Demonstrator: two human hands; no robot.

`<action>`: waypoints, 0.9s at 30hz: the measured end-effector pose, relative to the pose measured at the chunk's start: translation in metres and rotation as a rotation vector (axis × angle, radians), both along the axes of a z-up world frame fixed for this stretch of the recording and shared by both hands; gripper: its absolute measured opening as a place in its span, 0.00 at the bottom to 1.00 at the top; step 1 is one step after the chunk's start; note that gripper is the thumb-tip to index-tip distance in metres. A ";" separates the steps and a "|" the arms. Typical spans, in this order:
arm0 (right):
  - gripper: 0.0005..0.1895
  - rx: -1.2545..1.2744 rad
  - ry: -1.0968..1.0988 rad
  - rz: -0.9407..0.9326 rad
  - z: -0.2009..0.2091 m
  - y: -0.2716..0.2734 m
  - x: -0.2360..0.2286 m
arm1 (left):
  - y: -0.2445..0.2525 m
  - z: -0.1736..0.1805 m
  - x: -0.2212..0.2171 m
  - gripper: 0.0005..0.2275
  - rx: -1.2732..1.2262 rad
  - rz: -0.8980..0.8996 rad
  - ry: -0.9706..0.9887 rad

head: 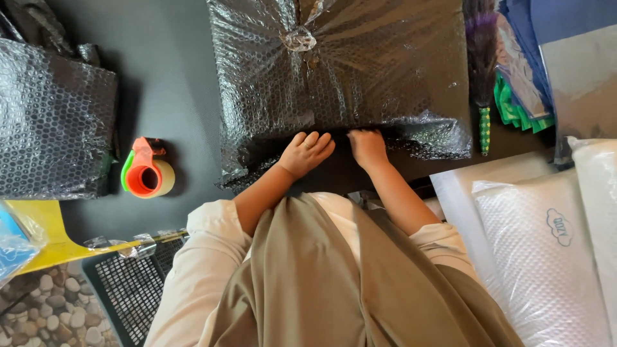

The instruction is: The person wraps a rectangular item in black bubble wrap, folds and seals the edges with clear tape, and then uses a feather duster to wipe the surface of the wrapped package.

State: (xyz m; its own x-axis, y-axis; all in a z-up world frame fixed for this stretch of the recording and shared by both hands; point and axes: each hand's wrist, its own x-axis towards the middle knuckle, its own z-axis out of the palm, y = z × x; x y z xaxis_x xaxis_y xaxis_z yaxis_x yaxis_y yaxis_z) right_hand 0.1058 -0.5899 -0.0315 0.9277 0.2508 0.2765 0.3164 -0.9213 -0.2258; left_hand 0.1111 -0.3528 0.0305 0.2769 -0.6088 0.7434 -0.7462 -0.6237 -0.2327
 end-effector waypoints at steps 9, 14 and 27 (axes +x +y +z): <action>0.04 0.152 -0.186 -0.056 0.018 0.010 -0.018 | -0.016 -0.028 0.034 0.02 -0.095 -0.083 -0.036; 0.06 0.111 -0.438 -0.002 0.002 -0.008 -0.038 | -0.014 -0.022 0.031 0.03 -0.091 -0.067 0.024; 0.21 0.013 -0.490 -0.009 -0.011 -0.029 -0.027 | -0.007 0.004 0.032 0.04 -0.068 -0.048 0.074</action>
